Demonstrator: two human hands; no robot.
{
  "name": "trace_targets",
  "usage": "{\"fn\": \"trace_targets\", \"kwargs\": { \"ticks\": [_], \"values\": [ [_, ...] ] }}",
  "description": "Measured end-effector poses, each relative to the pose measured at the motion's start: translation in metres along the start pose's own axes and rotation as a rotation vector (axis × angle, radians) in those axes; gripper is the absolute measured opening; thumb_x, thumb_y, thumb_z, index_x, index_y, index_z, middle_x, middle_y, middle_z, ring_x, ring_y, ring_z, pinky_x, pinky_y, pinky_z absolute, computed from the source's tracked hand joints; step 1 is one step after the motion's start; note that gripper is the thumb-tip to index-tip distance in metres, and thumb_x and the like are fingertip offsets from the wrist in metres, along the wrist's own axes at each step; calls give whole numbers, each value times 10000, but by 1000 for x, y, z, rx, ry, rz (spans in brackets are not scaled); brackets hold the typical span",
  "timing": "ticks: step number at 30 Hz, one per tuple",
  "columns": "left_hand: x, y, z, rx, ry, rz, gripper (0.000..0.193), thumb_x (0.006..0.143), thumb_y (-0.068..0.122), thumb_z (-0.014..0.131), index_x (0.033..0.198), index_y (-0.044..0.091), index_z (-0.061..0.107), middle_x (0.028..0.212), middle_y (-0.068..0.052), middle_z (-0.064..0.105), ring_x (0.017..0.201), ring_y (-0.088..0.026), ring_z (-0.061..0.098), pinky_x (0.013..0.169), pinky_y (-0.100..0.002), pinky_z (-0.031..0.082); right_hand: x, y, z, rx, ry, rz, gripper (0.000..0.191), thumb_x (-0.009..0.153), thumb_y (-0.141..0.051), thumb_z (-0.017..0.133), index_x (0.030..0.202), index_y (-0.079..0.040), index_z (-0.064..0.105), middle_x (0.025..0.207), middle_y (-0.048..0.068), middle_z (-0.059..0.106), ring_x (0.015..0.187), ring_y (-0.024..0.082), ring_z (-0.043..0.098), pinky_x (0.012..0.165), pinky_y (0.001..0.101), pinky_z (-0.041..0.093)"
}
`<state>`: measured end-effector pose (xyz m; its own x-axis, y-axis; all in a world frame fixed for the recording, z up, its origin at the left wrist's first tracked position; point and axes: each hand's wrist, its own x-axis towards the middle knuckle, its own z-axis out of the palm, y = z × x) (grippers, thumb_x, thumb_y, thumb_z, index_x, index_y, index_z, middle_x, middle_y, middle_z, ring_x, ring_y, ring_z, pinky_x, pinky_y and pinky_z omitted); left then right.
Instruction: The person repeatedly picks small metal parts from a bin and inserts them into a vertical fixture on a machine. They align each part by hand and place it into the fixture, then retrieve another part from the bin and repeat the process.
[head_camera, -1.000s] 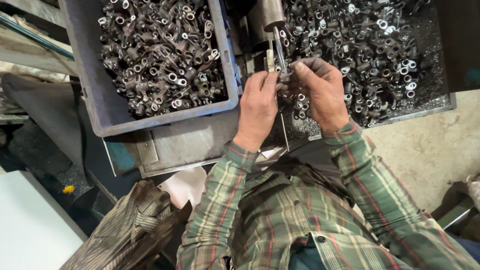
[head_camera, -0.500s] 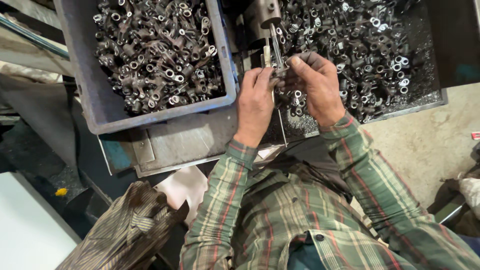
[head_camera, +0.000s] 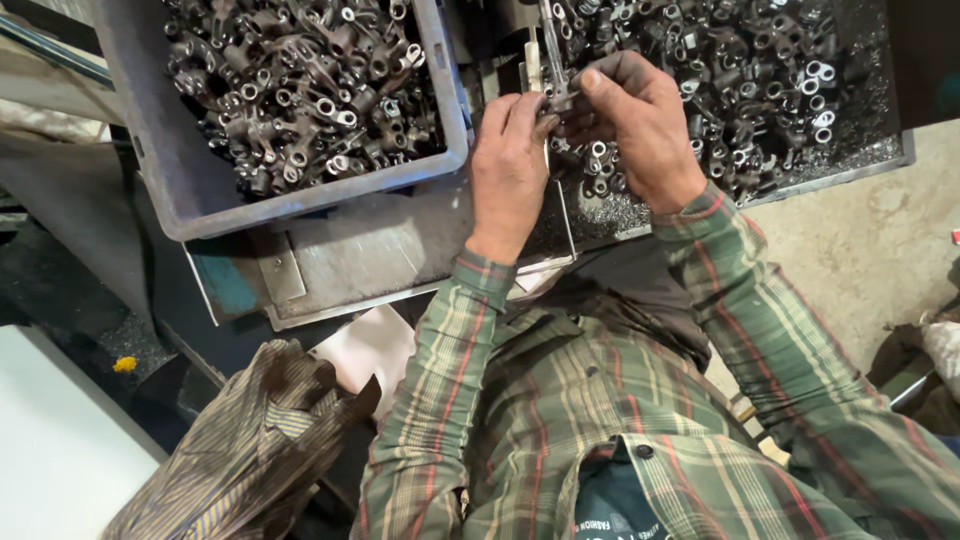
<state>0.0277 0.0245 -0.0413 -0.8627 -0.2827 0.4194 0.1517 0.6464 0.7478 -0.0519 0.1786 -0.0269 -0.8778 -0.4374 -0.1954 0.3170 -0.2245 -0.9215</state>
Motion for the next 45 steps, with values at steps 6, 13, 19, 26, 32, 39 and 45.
{"fn": "trace_targets", "kwargs": {
  "ticks": [6,13,19,26,32,39,45],
  "values": [
    [-16,27,-28,111,-134,-8,235,937,63,746,1152,46,655,1097,-124,648,972,-328,686,813,-409,558,-31,-4,-13,-255,-104,-45,252,1117,-250,597,1147,-5,648,1010,63,717,869,125,682,781,278,581],
    [-18,30,-73,-1059,63,-538,215,1065,185,652,1129,-11,712,995,-115,739,894,-256,733,800,-342,608,-47,0,-20,-1348,-135,-566,465,895,-403,853,1120,-31,686,1077,119,695,970,280,613,832,401,503],
    [28,2,-115,-1236,594,-400,262,1178,226,577,1151,-28,639,1045,-168,718,947,-266,722,822,-372,608,-43,12,-11,-1667,-18,-488,461,733,-253,846,1146,-84,731,1006,113,652,964,322,588,794,439,485],
    [13,17,-110,-562,628,-247,175,1094,168,616,1224,72,685,1095,-79,742,1001,-170,709,882,-323,601,-34,6,-15,-1563,28,-445,257,856,-182,794,1084,-74,743,964,114,680,922,332,644,796,449,522],
    [-19,46,-47,-83,4,-69,269,985,134,740,1247,86,705,1200,-105,651,1063,-273,688,928,-360,579,-34,-18,-18,-516,-10,-80,290,1020,9,646,1307,-23,669,1184,103,738,1040,160,699,897,291,588],
    [-11,27,-20,-167,-6,-168,266,996,95,697,1261,65,693,1148,-118,624,959,-265,686,838,-352,574,-22,-7,-4,-202,-33,-185,273,1045,71,614,1318,64,620,1261,136,712,1152,173,702,1044,301,598],
    [0,13,7,-288,150,-130,198,1032,17,651,1230,31,659,1245,-128,608,1063,-265,697,917,-320,607,-14,-11,2,-677,25,-431,306,1050,29,678,1353,-7,663,1241,145,711,1077,193,710,930,301,578]
  ]
}}
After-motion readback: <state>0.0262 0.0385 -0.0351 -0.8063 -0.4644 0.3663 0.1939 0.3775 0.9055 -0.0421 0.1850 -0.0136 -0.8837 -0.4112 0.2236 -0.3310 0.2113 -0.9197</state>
